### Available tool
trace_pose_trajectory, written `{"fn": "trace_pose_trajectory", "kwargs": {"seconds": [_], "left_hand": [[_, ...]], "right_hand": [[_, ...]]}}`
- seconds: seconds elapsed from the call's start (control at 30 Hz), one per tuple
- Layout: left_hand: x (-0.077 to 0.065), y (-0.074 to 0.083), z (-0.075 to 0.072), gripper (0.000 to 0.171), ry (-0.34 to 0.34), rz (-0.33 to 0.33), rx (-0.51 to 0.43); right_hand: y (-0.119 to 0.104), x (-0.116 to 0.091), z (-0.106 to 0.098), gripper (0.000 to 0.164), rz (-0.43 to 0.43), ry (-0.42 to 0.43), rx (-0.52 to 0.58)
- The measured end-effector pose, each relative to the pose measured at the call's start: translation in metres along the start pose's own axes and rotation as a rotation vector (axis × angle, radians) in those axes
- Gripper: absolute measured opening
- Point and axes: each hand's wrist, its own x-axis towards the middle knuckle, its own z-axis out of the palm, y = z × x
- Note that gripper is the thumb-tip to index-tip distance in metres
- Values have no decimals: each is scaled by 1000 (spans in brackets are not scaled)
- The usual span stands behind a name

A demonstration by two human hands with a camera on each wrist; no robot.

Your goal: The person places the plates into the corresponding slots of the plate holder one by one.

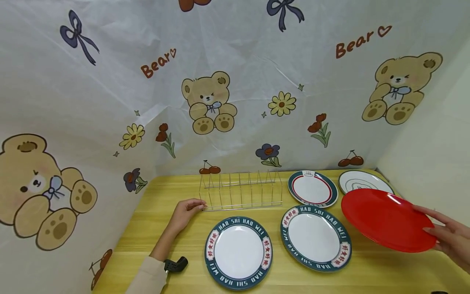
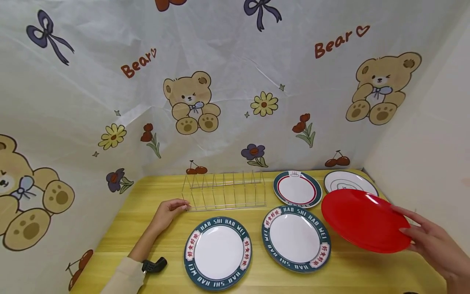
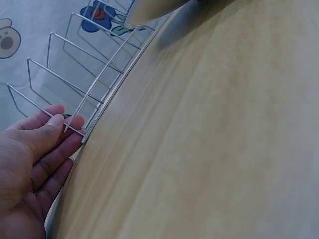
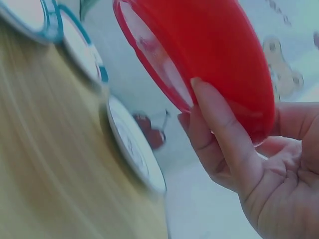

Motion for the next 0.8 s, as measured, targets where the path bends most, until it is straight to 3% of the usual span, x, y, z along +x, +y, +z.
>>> {"fn": "trace_pose_trajectory", "kwargs": {"seconds": [0.1,0.2,0.33,0.57,0.8], "left_hand": [[4,-14,-1,19,10,0,-2],[5,-15,-1,18,7,14,12],[5,-16,0,17,2,33,19],[3,-17,0,15,26,19,30],[2,-19,1,15,37,24,15]], "right_hand": [[-8,4,23,57,-46,-20,25],[-12,11,43,59,-94,-120,157],[-17,20,70,61,-74,-240,303],[-32,34,126,59,-3,-330,258],[-47,45,182,56,33,-435,338]]}}
